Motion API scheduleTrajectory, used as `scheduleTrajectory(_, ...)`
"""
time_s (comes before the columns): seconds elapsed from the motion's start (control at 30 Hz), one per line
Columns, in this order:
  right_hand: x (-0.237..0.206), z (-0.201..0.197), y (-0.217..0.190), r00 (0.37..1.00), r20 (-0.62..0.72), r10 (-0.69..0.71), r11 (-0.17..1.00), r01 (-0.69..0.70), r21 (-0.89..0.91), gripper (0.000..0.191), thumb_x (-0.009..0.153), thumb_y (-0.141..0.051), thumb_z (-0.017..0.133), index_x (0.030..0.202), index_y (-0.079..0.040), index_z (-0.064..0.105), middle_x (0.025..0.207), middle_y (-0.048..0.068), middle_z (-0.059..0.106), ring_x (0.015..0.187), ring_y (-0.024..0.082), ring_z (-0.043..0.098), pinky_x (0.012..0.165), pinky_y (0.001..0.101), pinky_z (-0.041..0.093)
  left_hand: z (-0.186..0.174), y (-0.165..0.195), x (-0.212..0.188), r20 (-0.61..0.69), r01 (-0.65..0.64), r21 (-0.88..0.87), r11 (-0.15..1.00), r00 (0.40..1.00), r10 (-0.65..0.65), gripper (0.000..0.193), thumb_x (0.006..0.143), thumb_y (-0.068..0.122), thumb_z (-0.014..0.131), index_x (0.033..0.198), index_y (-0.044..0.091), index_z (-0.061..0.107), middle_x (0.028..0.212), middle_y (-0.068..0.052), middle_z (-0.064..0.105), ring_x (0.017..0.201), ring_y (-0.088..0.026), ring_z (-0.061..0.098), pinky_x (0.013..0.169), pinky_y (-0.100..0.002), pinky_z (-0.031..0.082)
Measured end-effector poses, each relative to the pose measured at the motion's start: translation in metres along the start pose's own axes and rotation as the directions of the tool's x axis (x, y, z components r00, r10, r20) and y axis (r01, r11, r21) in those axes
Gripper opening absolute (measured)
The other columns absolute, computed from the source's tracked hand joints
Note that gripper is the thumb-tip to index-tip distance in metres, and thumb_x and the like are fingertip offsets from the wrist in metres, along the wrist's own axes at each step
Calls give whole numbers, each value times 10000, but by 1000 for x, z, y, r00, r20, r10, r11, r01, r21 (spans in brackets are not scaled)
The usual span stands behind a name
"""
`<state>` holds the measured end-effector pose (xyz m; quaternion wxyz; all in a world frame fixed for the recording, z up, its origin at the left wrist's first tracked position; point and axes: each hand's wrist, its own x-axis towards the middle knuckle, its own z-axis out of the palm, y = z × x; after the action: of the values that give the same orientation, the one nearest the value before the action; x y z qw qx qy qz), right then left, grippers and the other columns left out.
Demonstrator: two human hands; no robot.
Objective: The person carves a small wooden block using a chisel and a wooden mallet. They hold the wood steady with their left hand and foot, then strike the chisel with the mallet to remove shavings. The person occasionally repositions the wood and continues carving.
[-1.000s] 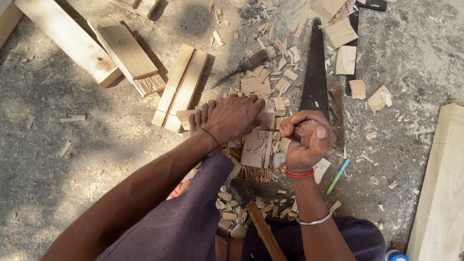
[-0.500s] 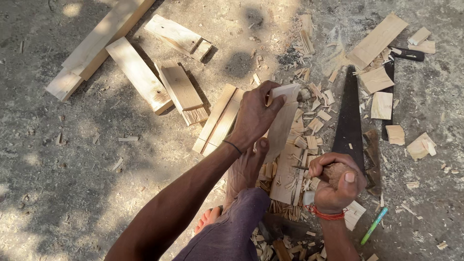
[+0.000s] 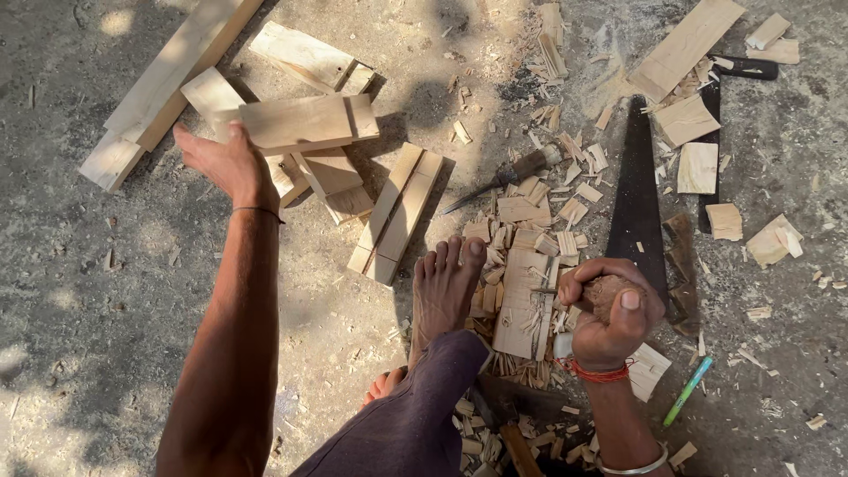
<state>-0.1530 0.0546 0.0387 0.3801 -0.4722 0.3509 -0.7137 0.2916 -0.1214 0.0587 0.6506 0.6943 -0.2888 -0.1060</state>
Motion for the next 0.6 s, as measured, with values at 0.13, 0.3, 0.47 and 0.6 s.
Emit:
scheduleTrajectory(0.13,-1,-2,5,999,8,48,999,-47,-18,624,1043,-516,479,971,84,633,717,159,633,596,220,618,509,364,506,-9,-30,-59,245,-381,316,869,917,313,553,968,79,695,1448,-27,441,1474,-260,397,1369,-394,468,1170,-520,388)
scheduleTrajectory(0.3,3,-7,10,998,43,38,998,-35,-56,652,1028,-598,527,1001,36,676,737,133,645,610,186,610,532,359,507,14,-25,-142,563,-587,300,752,745,357,356,997,77,693,1335,1,610,1527,-241,448,1389,-436,464,1159,-507,393)
scheduleTrajectory(0.47,6,-11,9,997,61,42,998,-38,-59,708,1011,-690,517,1102,-3,662,818,119,667,712,186,641,633,399,548,28,-18,-189,833,-653,285,701,531,156,425,837,152,759,1238,64,650,1472,-193,493,1362,-403,468,1156,-512,371)
scheduleTrajectory(0.6,2,-10,5,990,136,22,998,-13,-69,772,982,-749,536,1214,-22,646,949,118,652,807,197,649,712,437,573,23,-29,-189,870,-725,293,623,473,141,451,792,165,790,1225,101,683,1487,-194,482,1379,-399,428,1139,-513,320)
